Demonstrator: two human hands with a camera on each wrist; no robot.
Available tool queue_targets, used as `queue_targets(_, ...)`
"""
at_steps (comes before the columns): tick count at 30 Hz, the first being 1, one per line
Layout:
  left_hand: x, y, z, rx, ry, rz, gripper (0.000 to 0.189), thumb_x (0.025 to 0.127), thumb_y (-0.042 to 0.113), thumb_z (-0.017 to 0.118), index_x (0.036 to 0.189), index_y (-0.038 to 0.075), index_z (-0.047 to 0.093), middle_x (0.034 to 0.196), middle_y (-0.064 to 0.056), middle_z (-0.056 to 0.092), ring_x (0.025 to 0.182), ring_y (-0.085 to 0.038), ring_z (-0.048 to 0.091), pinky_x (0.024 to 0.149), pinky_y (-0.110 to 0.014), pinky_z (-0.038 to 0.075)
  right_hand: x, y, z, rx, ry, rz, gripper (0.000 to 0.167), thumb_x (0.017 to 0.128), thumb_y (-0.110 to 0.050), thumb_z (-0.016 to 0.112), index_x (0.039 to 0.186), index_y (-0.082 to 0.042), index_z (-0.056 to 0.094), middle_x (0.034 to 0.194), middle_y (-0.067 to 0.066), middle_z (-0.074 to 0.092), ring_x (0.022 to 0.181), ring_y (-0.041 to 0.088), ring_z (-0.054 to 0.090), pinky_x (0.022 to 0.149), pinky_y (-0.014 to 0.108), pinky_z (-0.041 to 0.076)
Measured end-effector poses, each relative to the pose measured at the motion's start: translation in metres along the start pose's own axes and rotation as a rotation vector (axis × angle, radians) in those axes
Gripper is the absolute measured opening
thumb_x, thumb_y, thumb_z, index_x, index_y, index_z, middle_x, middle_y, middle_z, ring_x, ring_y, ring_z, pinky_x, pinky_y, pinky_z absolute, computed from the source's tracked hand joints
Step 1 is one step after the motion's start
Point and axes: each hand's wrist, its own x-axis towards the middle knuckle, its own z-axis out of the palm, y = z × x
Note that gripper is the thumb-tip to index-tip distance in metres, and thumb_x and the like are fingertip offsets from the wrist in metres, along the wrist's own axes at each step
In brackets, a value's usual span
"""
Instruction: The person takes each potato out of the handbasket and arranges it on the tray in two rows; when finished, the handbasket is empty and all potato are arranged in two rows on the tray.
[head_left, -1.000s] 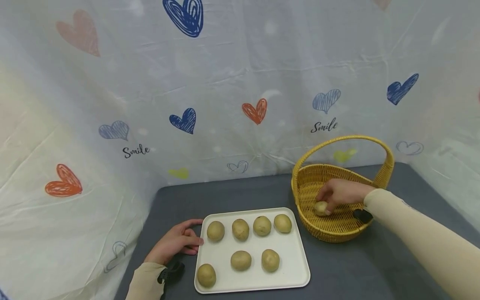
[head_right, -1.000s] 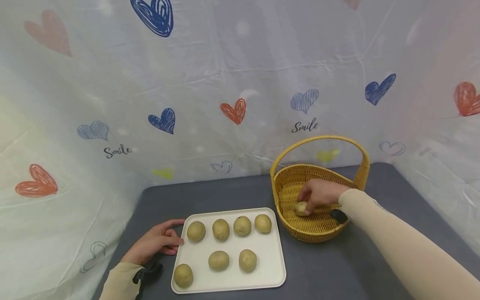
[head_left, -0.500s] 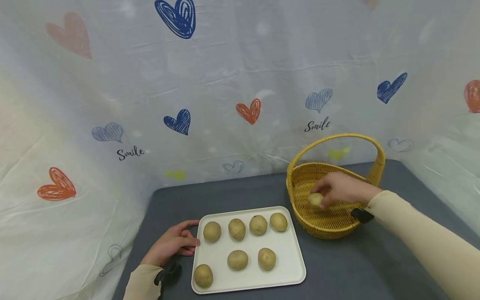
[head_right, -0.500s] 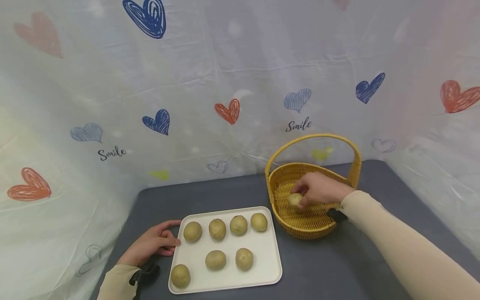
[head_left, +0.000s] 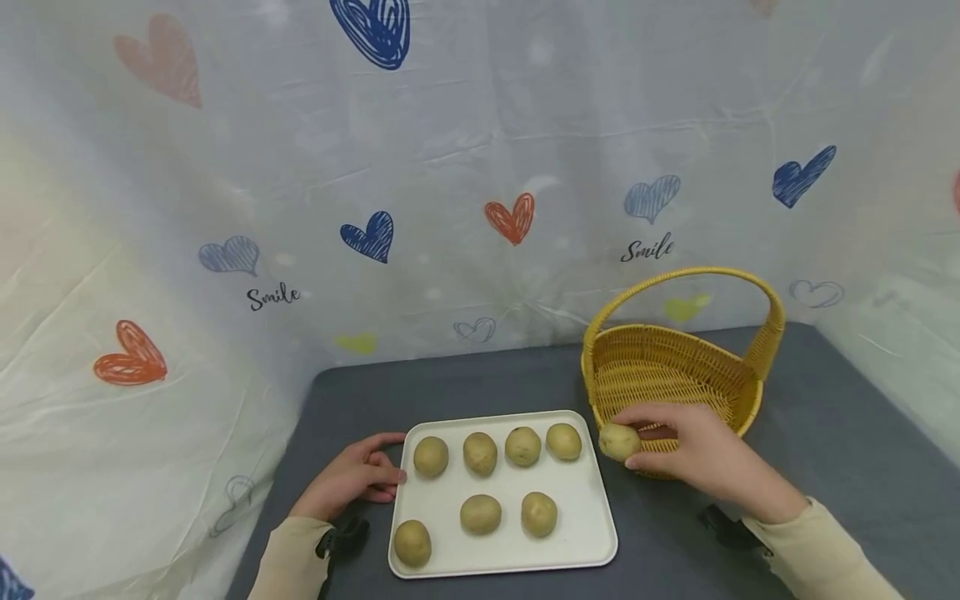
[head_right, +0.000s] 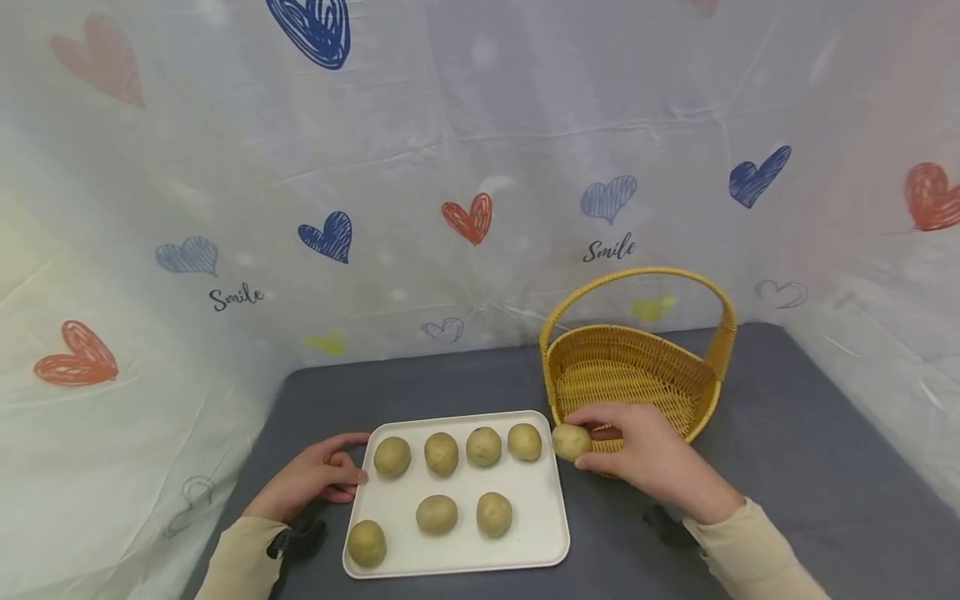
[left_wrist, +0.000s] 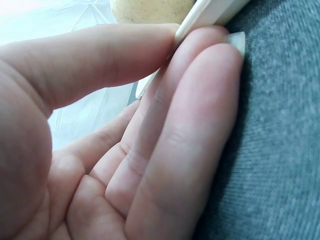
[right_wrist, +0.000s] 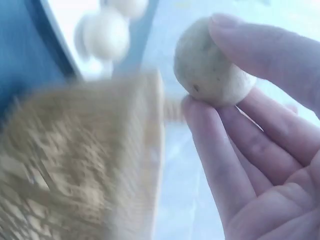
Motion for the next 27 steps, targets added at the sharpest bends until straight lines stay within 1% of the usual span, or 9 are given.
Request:
queue_targets(4,0.001,0.001,0.000,0.005,-0.002,0.000,0.085,0.091,0.024,0.089,0.163,0.012,0.045,0.093,-0.008,0.076,0.084,-0.020,0.077,0.076,-0.036,0.067,-0.012,-0.007,0.027,0.098,-0.019,-0.017,0.048,0.085,-0.025,0.094,0.129,-0.021,0.077,0.128,0.002,0.078,0.107,0.009,0.078,0.089,0.032,0.066)
queue_targets(8,0.002,0.001,0.000,0.011,0.008,0.000,0.086,0.090,0.025,0.090,0.163,0.011,0.045,0.093,-0.009,0.076,0.082,-0.020,0.077,0.074,-0.036,0.067,-0.017,-0.008,0.049,0.167,-0.055,0.004,0.047,0.085,-0.021,0.094,0.128,-0.020,0.077,0.129,0.005,0.077,0.110,0.012,0.078,0.089,0.033,0.066)
queue_targets(12,0.002,0.000,0.002,0.011,0.019,0.002,0.088,0.090,0.025,0.090,0.163,0.009,0.044,0.092,-0.008,0.075,0.080,-0.019,0.076,0.073,-0.036,0.067,-0.017,-0.004,0.066,0.169,-0.086,0.018,0.045,0.084,-0.019,0.094,0.126,-0.020,0.077,0.128,0.004,0.076,0.114,0.017,0.077,0.088,0.029,0.065)
queue_targets(17,0.002,-0.001,0.001,0.009,0.018,0.004,0.087,0.090,0.025,0.090,0.163,0.010,0.045,0.092,-0.008,0.075,0.080,-0.020,0.076,0.074,-0.036,0.067,-0.016,-0.003,0.077,0.140,-0.087,0.013,0.045,0.082,-0.014,0.095,0.123,-0.019,0.076,0.124,0.000,0.077,0.114,0.017,0.076,0.088,0.027,0.065)
queue_targets(22,0.002,-0.001,0.000,0.007,0.022,-0.003,0.087,0.089,0.025,0.091,0.162,0.011,0.046,0.092,-0.009,0.076,0.081,-0.020,0.077,0.074,-0.036,0.067,-0.016,0.000,0.085,0.128,-0.095,0.026,0.045,0.081,-0.014,0.096,0.121,-0.019,0.077,0.122,-0.001,0.077,0.112,0.017,0.076,0.086,0.025,0.065)
queue_targets(27,0.001,0.002,0.001,0.018,0.026,0.004,0.087,0.089,0.024,0.090,0.162,0.009,0.046,0.091,-0.008,0.075,0.078,-0.018,0.075,0.072,-0.035,0.066,-0.015,0.003,0.091,0.128,-0.105,0.048,0.045,0.080,-0.013,0.096,0.120,-0.020,0.077,0.122,0.001,0.076,0.111,0.018,0.076,0.085,0.023,0.064)
